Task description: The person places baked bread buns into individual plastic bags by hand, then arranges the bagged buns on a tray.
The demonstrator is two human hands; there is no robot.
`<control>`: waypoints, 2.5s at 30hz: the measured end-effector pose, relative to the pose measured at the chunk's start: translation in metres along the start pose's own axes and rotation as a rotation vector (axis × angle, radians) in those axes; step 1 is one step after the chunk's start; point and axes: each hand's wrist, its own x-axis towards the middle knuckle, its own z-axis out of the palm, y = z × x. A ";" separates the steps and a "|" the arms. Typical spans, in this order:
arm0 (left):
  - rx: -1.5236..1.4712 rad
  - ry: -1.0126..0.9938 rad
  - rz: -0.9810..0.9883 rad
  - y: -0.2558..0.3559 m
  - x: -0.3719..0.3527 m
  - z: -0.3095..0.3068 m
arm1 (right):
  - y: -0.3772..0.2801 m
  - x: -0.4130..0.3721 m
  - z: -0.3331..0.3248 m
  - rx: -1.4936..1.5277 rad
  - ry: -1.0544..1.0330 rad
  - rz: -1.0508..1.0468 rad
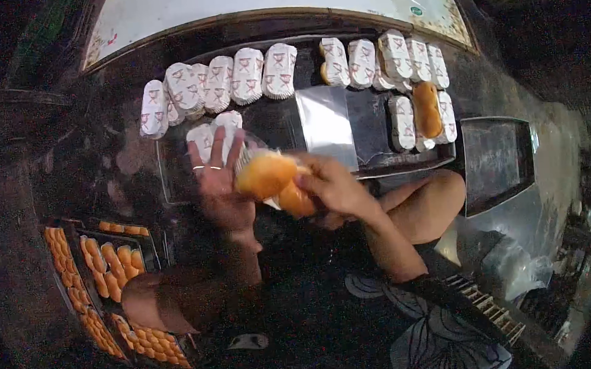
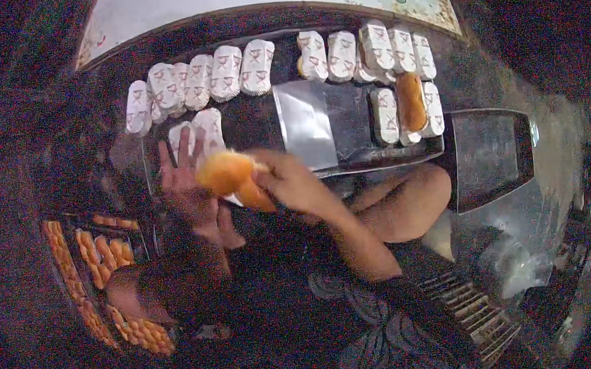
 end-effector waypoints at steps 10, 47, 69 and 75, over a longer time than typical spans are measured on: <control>0.631 0.040 -0.105 -0.019 -0.012 0.023 | -0.003 -0.004 0.003 -0.011 0.235 0.144; 0.145 0.146 -0.335 -0.023 -0.027 -0.048 | 0.031 -0.030 0.049 0.081 0.350 -0.055; 1.792 -0.524 -0.177 -0.131 -0.076 -0.211 | -0.041 0.088 -0.061 -0.455 0.672 -0.622; 2.276 -0.896 -0.374 -0.058 -0.034 -0.106 | 0.080 -0.056 0.020 -0.233 -0.106 0.156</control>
